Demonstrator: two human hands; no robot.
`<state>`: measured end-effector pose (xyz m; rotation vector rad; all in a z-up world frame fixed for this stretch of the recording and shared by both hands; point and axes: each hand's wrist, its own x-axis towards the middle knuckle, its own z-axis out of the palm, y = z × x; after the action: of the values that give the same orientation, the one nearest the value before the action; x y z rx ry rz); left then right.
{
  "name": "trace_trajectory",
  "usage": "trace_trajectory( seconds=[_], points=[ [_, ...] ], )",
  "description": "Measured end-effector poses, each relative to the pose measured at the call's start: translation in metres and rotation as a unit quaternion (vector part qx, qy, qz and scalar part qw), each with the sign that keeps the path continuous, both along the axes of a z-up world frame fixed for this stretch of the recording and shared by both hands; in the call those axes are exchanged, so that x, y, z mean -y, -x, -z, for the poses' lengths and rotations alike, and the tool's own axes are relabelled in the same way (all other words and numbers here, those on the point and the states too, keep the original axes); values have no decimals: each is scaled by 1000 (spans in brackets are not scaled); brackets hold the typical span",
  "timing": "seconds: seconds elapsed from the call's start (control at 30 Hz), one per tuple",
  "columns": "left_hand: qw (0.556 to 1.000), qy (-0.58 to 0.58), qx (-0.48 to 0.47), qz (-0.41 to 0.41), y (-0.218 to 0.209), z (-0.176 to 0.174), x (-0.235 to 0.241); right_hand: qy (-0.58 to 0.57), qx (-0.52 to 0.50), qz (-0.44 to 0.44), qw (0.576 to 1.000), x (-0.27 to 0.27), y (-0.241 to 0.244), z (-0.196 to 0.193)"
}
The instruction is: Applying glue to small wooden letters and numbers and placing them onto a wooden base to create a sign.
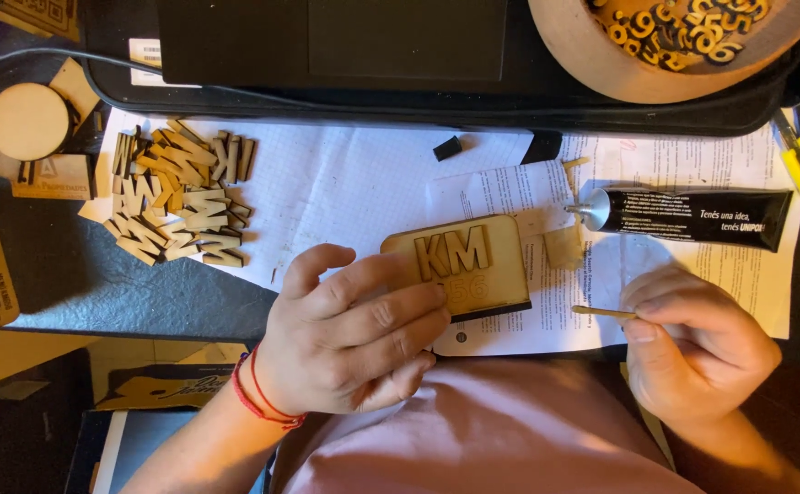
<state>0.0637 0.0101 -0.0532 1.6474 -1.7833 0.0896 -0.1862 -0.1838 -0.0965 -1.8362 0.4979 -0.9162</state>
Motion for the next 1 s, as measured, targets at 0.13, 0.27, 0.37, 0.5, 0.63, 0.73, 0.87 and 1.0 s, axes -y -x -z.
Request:
trace_trajectory(
  seconds=[0.13, 0.27, 0.37, 0.5, 0.63, 0.73, 0.87, 1.0],
  points=[
    [1000, -2, 1, 8, 0, -1, 2, 0, 10, 4, 1000, 0, 0, 3],
    [1000, -4, 3, 3, 1, 0, 1, 3, -3, -1, 1000, -1, -3, -1],
    [1000, -8, 4, 7, 1, 0, 1, 1, -1, 7, 1000, -1, -4, -5],
    [1000, 20, -4, -4, 2, -2, 0, 6, -32, -19, 999, 0, -6, -14],
    [992, 79, -74, -67, 0, 1, 1, -19, -1, -20, 1000, 2, -10, -18],
    [992, 97, -57, -55, -6, -29, 26, -79, 29, -1, 996, 1, -11, -20],
    [998, 47, -26, -17, -23, -56, 63, -89, 63, -10, 994, 3, -8, -16],
    [998, 12, 58, -11, -36, -73, 113, -130, 71, 4, 989, 2, -3, -6]
  ],
)
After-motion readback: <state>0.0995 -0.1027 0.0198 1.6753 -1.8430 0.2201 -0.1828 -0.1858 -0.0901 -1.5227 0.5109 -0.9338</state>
